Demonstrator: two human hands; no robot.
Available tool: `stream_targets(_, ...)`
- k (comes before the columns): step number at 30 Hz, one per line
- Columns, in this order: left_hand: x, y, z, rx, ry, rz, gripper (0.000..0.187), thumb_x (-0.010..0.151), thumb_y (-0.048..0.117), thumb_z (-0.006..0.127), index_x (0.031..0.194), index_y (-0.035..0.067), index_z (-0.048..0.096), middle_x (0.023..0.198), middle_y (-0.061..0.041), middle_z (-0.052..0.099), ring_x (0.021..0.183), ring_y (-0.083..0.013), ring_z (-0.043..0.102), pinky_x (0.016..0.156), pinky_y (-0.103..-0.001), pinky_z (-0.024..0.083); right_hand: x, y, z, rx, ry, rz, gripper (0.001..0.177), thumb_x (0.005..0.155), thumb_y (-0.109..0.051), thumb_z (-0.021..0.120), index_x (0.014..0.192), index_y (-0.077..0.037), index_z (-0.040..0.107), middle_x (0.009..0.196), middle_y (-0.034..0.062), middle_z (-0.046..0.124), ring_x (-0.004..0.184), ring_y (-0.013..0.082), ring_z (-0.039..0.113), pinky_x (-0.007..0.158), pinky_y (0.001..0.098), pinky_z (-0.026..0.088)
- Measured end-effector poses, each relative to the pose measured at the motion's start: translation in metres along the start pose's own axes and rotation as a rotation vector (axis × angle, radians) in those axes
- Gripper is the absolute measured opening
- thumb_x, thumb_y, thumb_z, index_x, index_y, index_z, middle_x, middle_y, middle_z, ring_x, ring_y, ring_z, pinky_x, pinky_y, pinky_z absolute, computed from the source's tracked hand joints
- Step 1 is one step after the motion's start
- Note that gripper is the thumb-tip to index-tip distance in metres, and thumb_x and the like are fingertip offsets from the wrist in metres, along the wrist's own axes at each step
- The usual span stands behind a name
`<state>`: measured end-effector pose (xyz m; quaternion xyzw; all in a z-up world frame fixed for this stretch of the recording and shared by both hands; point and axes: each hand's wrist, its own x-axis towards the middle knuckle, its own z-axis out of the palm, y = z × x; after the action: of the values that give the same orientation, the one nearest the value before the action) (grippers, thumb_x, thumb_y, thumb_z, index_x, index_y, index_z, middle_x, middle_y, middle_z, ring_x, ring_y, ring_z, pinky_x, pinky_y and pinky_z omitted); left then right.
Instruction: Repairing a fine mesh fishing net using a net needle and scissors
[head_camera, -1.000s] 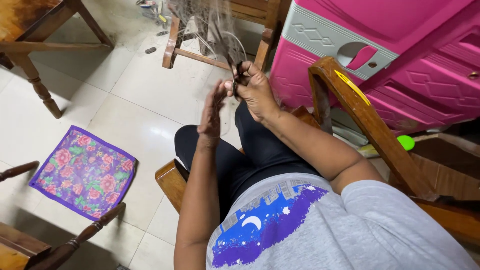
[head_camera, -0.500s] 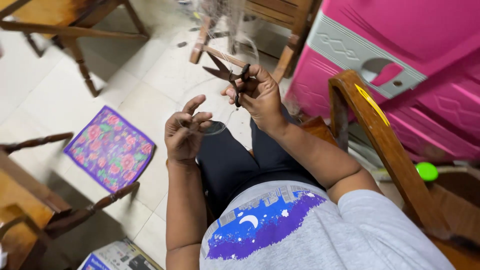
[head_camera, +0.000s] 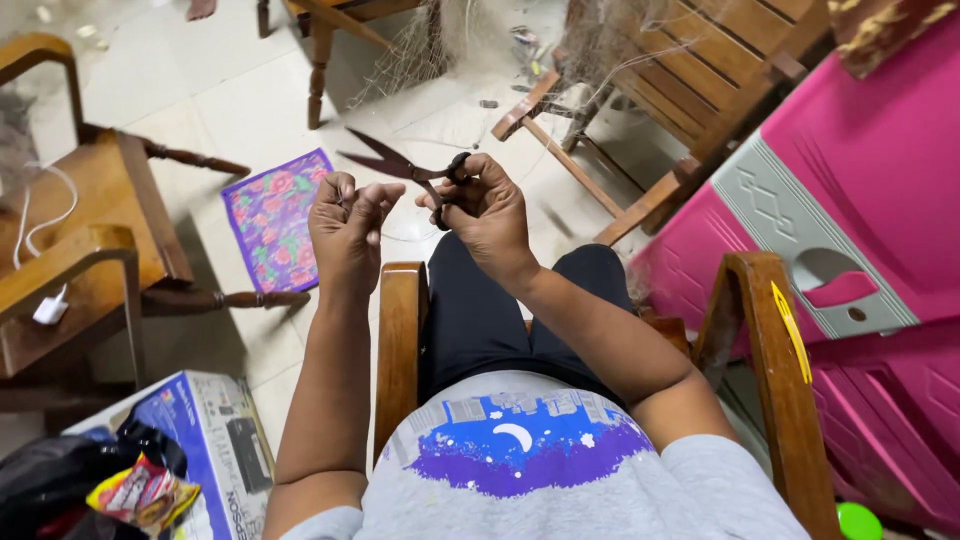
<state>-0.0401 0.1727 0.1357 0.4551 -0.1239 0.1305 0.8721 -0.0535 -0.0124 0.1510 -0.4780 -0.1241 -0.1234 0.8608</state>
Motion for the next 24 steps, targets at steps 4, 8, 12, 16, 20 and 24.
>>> stream_targets(4, -0.008, 0.002, -0.021, -0.056, 0.122, -0.036, 0.031, 0.116, 0.005, 0.082, 0.119, 0.016, 0.053, 0.102, -0.023, 0.087, 0.049, 0.0001, 0.057, 0.122, -0.050, 0.073, 0.000, -0.004, 0.009, 0.029, -0.023, 0.002, 0.038, 0.096, 0.017, 0.092, 0.116, -0.006, 0.068, 0.101, 0.0089, 0.081, 0.095, 0.0246, 0.091, 0.075, 0.0300, 0.080)
stream_targets(8, -0.016, 0.001, -0.036, 0.010, 0.214, -0.166, 0.030, 0.113, 0.010, 0.089, 0.127, 0.017, 0.063, 0.101, -0.013, 0.088, 0.063, -0.0044, 0.073, 0.098, -0.037, 0.080, -0.004, -0.017, 0.005, 0.039, -0.043, -0.012, 0.033, 0.099, 0.010, 0.094, 0.113, -0.004, 0.069, 0.098, 0.0171, 0.085, 0.091, 0.0235, 0.091, 0.074, 0.0266, 0.077)
stream_targets(12, -0.026, 0.026, -0.012, 0.004, 0.157, -0.348, 0.042, 0.114, 0.020, 0.087, 0.148, 0.011, 0.066, 0.094, -0.001, 0.081, 0.066, 0.0013, 0.068, 0.098, -0.031, 0.080, -0.005, -0.012, -0.005, 0.018, -0.051, -0.027, 0.032, 0.099, 0.008, 0.095, 0.113, -0.004, 0.069, 0.097, 0.0215, 0.086, 0.089, 0.0226, 0.090, 0.073, 0.0263, 0.076)
stream_targets(16, -0.019, 0.020, -0.018, -0.032, 0.029, -0.421, 0.058, 0.113, 0.032, 0.086, 0.161, 0.004, 0.072, 0.095, 0.006, 0.069, 0.072, 0.0055, 0.054, 0.109, -0.036, 0.076, -0.007, -0.013, -0.007, 0.021, -0.050, -0.029, 0.032, 0.100, 0.007, 0.096, 0.114, -0.004, 0.069, 0.097, 0.0238, 0.087, 0.087, 0.0223, 0.090, 0.072, 0.0259, 0.074)
stream_targets(20, -0.019, 0.004, -0.026, -0.019, 0.068, -0.396, 0.029, 0.111, 0.020, 0.088, 0.134, 0.003, 0.082, 0.085, 0.002, 0.064, 0.074, -0.0020, 0.060, 0.109, -0.050, 0.077, -0.011, -0.010, -0.015, -0.003, -0.017, -0.008, 0.035, 0.101, 0.006, 0.095, 0.115, -0.009, 0.067, 0.097, 0.0243, 0.088, 0.082, 0.0190, 0.087, 0.069, 0.0223, 0.070)
stream_targets(24, -0.018, -0.004, -0.019, -0.034, 0.161, -0.200, 0.011, 0.112, 0.012, 0.090, 0.111, 0.005, 0.082, 0.091, 0.000, 0.068, 0.082, -0.0069, 0.071, 0.107, -0.049, 0.079, -0.013, -0.005, -0.023, -0.017, 0.000, -0.007, 0.037, 0.101, 0.008, 0.094, 0.116, -0.011, 0.066, 0.096, 0.0249, 0.088, 0.078, 0.0182, 0.086, 0.065, 0.0206, 0.066)
